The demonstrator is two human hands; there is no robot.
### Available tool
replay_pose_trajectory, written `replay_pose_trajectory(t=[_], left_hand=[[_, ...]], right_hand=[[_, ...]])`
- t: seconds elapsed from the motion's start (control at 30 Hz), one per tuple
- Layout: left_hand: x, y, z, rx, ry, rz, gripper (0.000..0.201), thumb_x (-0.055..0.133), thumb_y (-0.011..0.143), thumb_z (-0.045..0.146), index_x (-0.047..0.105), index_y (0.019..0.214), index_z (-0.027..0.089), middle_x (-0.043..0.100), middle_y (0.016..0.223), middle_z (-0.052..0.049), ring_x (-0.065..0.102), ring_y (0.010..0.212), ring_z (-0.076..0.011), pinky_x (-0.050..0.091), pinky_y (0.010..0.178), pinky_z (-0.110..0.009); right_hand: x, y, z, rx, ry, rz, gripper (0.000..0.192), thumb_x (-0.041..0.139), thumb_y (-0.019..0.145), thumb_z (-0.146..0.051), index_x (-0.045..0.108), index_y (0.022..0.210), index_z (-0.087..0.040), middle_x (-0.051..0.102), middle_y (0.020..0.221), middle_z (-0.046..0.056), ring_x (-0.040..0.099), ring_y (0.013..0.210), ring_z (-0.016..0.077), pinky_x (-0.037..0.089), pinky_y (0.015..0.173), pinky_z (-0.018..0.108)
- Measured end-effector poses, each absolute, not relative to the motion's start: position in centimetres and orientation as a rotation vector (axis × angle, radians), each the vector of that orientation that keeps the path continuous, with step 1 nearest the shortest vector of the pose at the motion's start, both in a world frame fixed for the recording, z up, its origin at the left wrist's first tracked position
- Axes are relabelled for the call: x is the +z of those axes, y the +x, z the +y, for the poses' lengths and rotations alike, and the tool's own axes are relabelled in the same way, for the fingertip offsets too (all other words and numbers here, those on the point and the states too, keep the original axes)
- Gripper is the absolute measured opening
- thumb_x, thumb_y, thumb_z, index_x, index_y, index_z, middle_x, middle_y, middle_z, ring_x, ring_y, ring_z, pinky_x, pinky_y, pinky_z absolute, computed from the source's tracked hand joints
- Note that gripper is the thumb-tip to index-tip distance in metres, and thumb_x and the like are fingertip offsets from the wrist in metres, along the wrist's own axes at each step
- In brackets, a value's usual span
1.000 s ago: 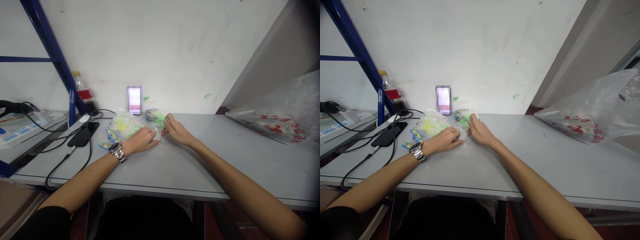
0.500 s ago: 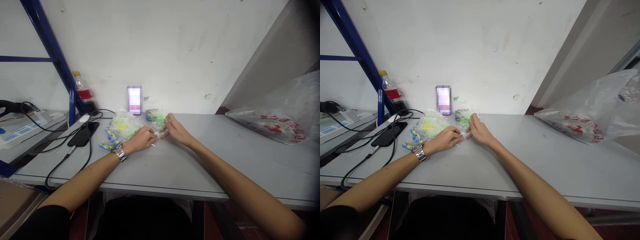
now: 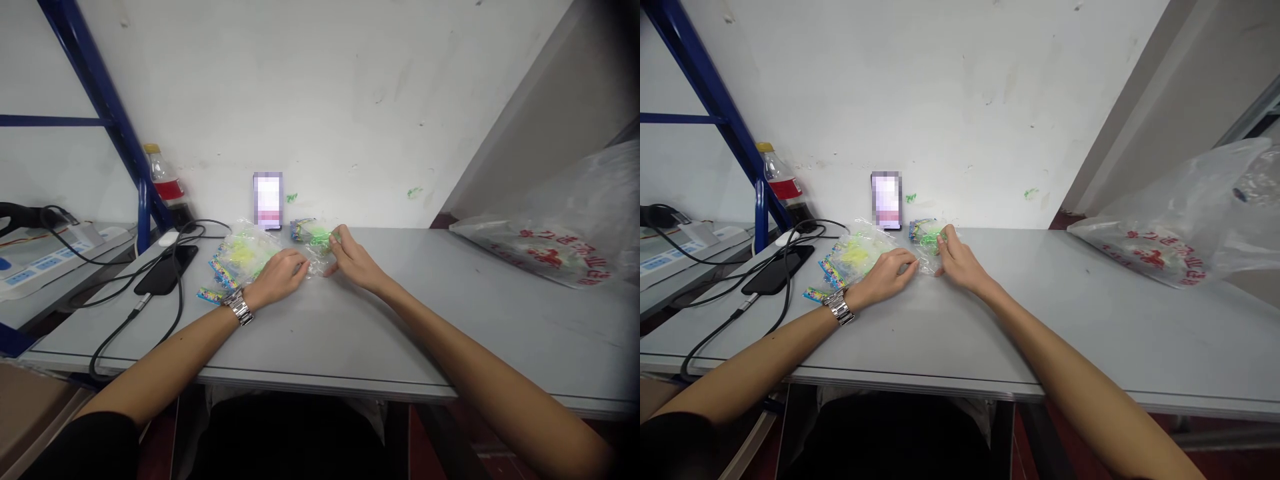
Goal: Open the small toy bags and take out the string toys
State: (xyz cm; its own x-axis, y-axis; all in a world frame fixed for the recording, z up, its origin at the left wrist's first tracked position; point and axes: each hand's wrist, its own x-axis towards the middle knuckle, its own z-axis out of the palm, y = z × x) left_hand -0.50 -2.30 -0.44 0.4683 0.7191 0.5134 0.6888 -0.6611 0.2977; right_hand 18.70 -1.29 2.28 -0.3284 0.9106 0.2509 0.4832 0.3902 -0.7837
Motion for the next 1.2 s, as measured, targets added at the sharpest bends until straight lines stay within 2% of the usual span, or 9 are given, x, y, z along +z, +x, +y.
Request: replay_pose_trajectory(t=[0.17,0.3,0.4,0.47,0.57,0.77,0.9,1.03,1.2], left_hand=[[-0.5,-0.4,-2.5,0.826,2.825,1.170,0.034,0.035,0.098,0.029,0.065,0.090,0.015,0.066,0.094,-0.009,0.059,0.095,-0.0211,0.046,0.088,-0.037],[-0.3,-0.4,-2.9,0.720,2.818,1.162,0.040,0.036,0.098,0.046,0.060,0.108,0.016,0.064,0.104,-0.010,0.059,0.101,-0.0234,0.046,0.091,-0.040],[-0.2,-0.4,-3.2,0.655,2.742,1.214,0.066,0.045,0.088,0.064,0.044,0.131,0.014,0.060,0.118,-0.015,0.058,0.107,-0.0290,0.046,0.090,-0.043],[-0.3,-0.5,-3.2,0.635,2.720,1.236,0.084,0.051,0.082,0.067,0.030,0.141,0.012,0.056,0.127,-0.018,0.056,0.114,-0.0334,0.046,0.091,-0.045],[-0.5,-0.4,-3.2,0.662,2.693,1.284,0.090,0.058,0.081,0.058,0.019,0.146,0.011,0.055,0.128,-0.019,0.054,0.116,-0.0358,0.046,0.092,-0.047],[-0.6,-0.1,-3.2,0.803,2.696,1.408,0.084,0.061,0.079,0.038,0.017,0.147,0.014,0.059,0.122,-0.017,0.056,0.109,-0.0338,0.044,0.092,-0.049],[-0.5,-0.2,-3.1,0.901,2.699,1.478,0.088,0.061,0.077,0.036,0.014,0.148,0.015,0.056,0.126,-0.018,0.055,0.109,-0.0338,0.042,0.093,-0.049],[-0.3,-0.3,-3.1,0.884,2.710,1.506,0.091,0.061,0.077,0.037,0.010,0.149,0.015,0.057,0.125,-0.017,0.055,0.107,-0.0334,0.042,0.092,-0.049],[-0.3,-0.2,-3.2,0.844,2.725,1.505,0.093,0.061,0.076,0.037,0.011,0.150,0.012,0.057,0.123,-0.018,0.055,0.106,-0.0330,0.042,0.093,-0.048]], right_hand=[[1.9,18.2,-1.2,0.971,-1.081,-1.782,0.036,0.035,0.092,-0.062,0.029,0.085,-0.027,0.044,0.085,-0.002,0.062,0.064,0.0163,0.051,0.077,0.041],[2.0,17.9,-1.3,1.050,-1.053,-1.722,0.036,0.038,0.091,-0.061,0.030,0.083,-0.026,0.045,0.089,0.001,0.063,0.073,0.0174,0.051,0.081,0.040],[2.1,17.9,-1.3,1.083,-1.023,-1.686,0.035,0.038,0.091,-0.060,0.030,0.084,-0.026,0.049,0.096,0.000,0.064,0.074,0.0157,0.049,0.089,0.041],[2.3,17.9,-1.3,1.126,-0.990,-1.661,0.034,0.039,0.091,-0.059,0.030,0.084,-0.026,0.051,0.099,-0.001,0.064,0.073,0.0134,0.047,0.094,0.042],[2.8,17.8,-1.6,1.210,-0.923,-1.613,0.035,0.041,0.090,-0.058,0.030,0.083,-0.026,0.051,0.098,-0.002,0.064,0.072,0.0120,0.046,0.096,0.045],[3.3,17.6,-1.9,1.191,-0.899,-1.536,0.033,0.051,0.085,-0.054,0.039,0.080,-0.024,0.053,0.084,-0.002,0.063,0.071,0.0159,0.050,0.088,0.045],[2.9,17.7,-1.2,1.130,-0.962,-1.445,0.022,0.057,0.078,-0.036,0.045,0.067,-0.021,0.051,0.067,-0.001,0.056,0.063,0.0145,0.052,0.073,0.036],[2.5,18.0,-0.5,1.052,-1.078,-1.436,0.022,0.054,0.073,-0.025,0.042,0.055,-0.021,0.043,0.057,-0.003,0.048,0.053,0.0114,0.045,0.055,0.029],[2.1,18.5,-0.3,0.827,-1.230,-1.557,0.022,0.051,0.074,-0.026,0.045,0.053,-0.021,0.047,0.056,-0.002,0.050,0.053,0.0127,0.041,0.057,0.029]])
